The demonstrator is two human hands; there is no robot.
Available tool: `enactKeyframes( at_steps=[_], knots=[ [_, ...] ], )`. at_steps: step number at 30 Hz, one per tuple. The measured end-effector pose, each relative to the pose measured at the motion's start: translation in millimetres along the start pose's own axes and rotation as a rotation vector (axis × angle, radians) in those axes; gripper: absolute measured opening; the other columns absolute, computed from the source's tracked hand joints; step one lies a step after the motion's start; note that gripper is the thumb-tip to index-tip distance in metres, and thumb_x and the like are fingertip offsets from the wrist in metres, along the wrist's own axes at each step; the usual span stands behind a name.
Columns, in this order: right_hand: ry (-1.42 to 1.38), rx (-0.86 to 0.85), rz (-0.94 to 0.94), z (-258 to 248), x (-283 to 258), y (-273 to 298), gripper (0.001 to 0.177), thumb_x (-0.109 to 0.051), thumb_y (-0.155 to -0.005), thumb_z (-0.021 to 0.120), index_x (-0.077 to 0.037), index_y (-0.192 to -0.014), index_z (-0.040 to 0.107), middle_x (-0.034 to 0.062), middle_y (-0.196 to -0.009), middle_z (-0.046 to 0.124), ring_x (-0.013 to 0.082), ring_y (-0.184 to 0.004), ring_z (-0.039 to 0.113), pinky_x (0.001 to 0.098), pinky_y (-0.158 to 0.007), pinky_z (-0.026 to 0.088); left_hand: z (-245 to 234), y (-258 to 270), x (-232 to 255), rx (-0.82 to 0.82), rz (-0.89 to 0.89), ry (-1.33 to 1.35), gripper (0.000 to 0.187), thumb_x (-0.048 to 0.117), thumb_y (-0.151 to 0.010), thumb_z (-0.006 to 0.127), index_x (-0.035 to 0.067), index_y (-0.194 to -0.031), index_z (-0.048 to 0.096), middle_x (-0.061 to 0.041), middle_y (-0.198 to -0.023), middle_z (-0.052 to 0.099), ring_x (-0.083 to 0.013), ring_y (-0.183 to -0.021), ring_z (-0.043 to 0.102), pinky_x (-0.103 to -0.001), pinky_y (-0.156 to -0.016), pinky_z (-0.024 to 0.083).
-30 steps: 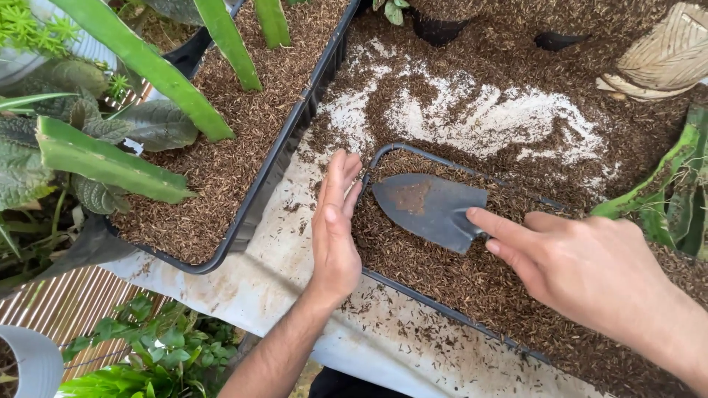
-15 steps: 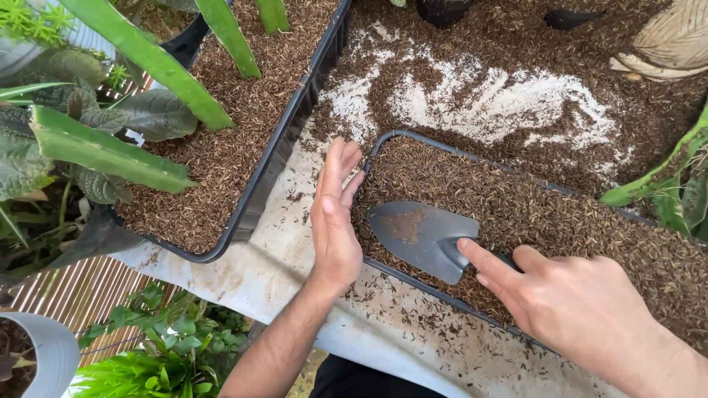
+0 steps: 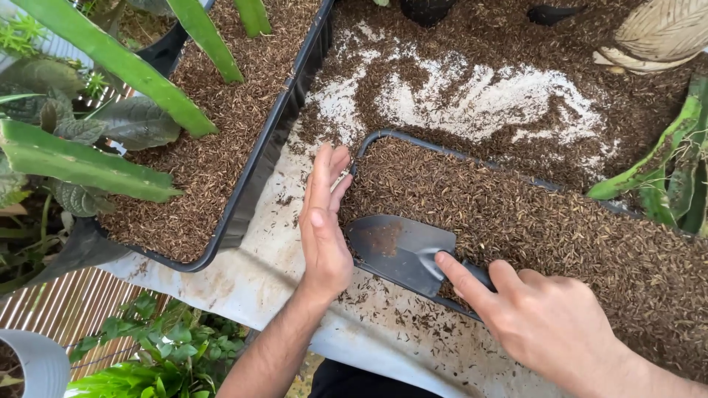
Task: Using a hand trowel to fill a plastic planting tray with soil and leveling it out.
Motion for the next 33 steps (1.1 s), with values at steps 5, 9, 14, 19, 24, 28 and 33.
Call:
enactKeyframes(
  at_steps=[5,9,14,19,24,28,33],
  knots=[
    [-0.011,-0.080,-0.004,7,0,3,0.070,-0.016,-0.071,0.048,-0.030,-0.138,0.030,-0.0028,-0.057,0.045,0.0113,-0.033,0.057,0.0324,-0.020,0.044,2,0,2,-0.030,0.011,-0.083,0.073,0.061,-0.095,0.012,0.005,-0.140,0.021,-0.021,-0.140,0.037,-0.0302,-0.130,0.041,-0.044,-0.107,0.040],
    [-0.074,0.132,0.054,-16,15,8,0.045,-0.043,-0.079,0.052,-0.037,-0.124,0.048,-0.0064,-0.051,0.045,0.0079,-0.028,0.051,0.0306,-0.019,0.038,3,1,2,-0.041,-0.005,-0.095,0.074,0.062,-0.094,0.013,0.004,-0.139,0.022,-0.020,-0.140,0.037,-0.0298,-0.129,0.041,-0.044,-0.107,0.039],
    [-0.043,0.025,0.154,-5,27,42,0.051,-0.046,-0.078,0.051,-0.042,-0.128,0.042,-0.0043,-0.050,0.040,0.0091,-0.027,0.044,0.0288,-0.023,0.034,5,2,5,-0.050,0.027,-0.149,0.072,0.061,-0.096,0.010,0.004,-0.139,0.024,-0.020,-0.139,0.040,-0.0293,-0.129,0.043,-0.044,-0.106,0.042],
    [-0.063,-0.112,0.125,24,22,48,0.062,-0.038,-0.077,0.049,-0.039,-0.136,0.030,-0.0040,-0.055,0.042,0.0096,-0.031,0.050,0.0303,-0.023,0.042,11,2,6,-0.087,0.033,-0.166,0.070,0.058,-0.097,0.010,0.004,-0.139,0.024,-0.019,-0.139,0.040,-0.0283,-0.131,0.042,-0.042,-0.107,0.041],
    [-0.025,-0.138,0.071,34,14,46,0.074,-0.019,-0.072,0.047,-0.035,-0.140,0.022,-0.0014,-0.059,0.041,0.0149,-0.033,0.054,0.0344,-0.024,0.043,13,1,7,-0.108,0.030,-0.214,0.071,0.059,-0.097,0.008,0.005,-0.139,0.024,-0.018,-0.139,0.040,-0.0277,-0.130,0.041,-0.043,-0.107,0.039],
    [-0.002,-0.149,0.064,34,13,49,0.078,-0.015,-0.070,0.047,-0.033,-0.141,0.021,-0.0016,-0.060,0.042,0.0139,-0.035,0.055,0.0328,-0.023,0.044,14,1,6,-0.123,0.057,-0.247,0.070,0.058,-0.097,0.007,0.004,-0.139,0.024,-0.018,-0.139,0.039,-0.0278,-0.130,0.041,-0.043,-0.108,0.038],
    [-0.040,0.074,0.125,7,32,49,0.050,-0.049,-0.077,0.050,-0.041,-0.126,0.044,-0.0065,-0.051,0.043,0.0097,-0.029,0.053,0.0336,-0.021,0.040,12,1,5,-0.118,0.062,-0.236,0.068,0.056,-0.097,0.009,0.005,-0.140,0.023,-0.018,-0.139,0.039,-0.0273,-0.129,0.041,-0.043,-0.106,0.038]
  ],
)
Point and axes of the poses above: each hand's wrist, its own y-axis away from the middle knuckle, its own z-axis out of the palm, x = y × z, the point moved 9 cm from there along -y, towards the middle knuckle
